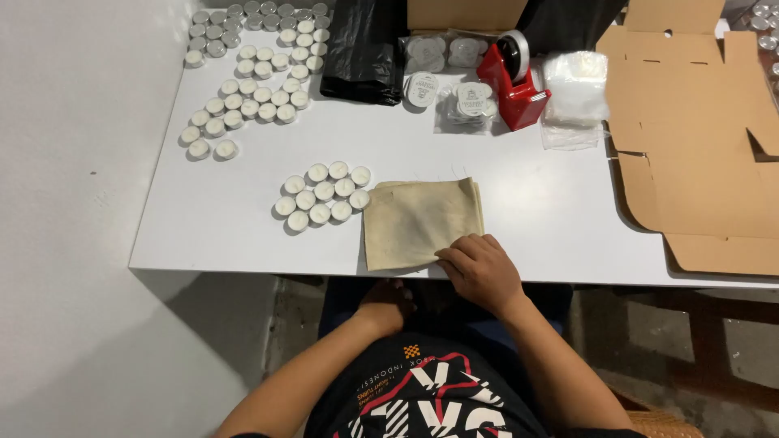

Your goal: Polishing the surface of tea light candles by rubbing them against a cloth on a production table.

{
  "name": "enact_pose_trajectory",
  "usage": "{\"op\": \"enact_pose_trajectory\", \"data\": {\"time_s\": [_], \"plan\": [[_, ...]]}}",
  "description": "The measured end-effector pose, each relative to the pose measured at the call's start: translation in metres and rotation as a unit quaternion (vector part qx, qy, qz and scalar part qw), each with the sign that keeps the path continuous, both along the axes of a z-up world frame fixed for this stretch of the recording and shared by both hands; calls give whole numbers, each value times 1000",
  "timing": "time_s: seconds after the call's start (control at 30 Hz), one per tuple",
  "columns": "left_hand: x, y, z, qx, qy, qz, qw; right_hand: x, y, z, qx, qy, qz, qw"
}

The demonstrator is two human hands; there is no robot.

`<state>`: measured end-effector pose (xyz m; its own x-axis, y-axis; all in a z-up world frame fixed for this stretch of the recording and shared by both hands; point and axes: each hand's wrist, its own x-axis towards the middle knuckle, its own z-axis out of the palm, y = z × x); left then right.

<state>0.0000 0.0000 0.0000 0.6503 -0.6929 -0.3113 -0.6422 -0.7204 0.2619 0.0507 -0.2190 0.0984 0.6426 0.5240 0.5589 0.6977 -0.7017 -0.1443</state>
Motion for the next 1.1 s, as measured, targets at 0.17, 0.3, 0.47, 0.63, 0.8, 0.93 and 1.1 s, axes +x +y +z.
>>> {"op": "enact_pose_trajectory", "data": {"time_s": [0.17,0.3,0.47,0.63,0.8,0.93,1.1], "plan": [[38,-27,-95,18,138,81,987,-1,-3,-3,12,35,-2,999],[38,-38,-101,7,140,90,986,1,-6,3,36,103,24,994],[27,-33,-109,5,151,93,984,29,20,43,13,258,-24,966],[21,-28,-106,-11,156,122,980,97,96,49,14,251,23,968],[7,-5,-99,-19,156,146,977,142,138,35,-139,248,40,958],[-12,49,-94,-26,158,160,974,148,137,27,-136,258,37,956],[-29,49,-105,-41,161,173,971,138,101,41,-43,297,24,953]]}}
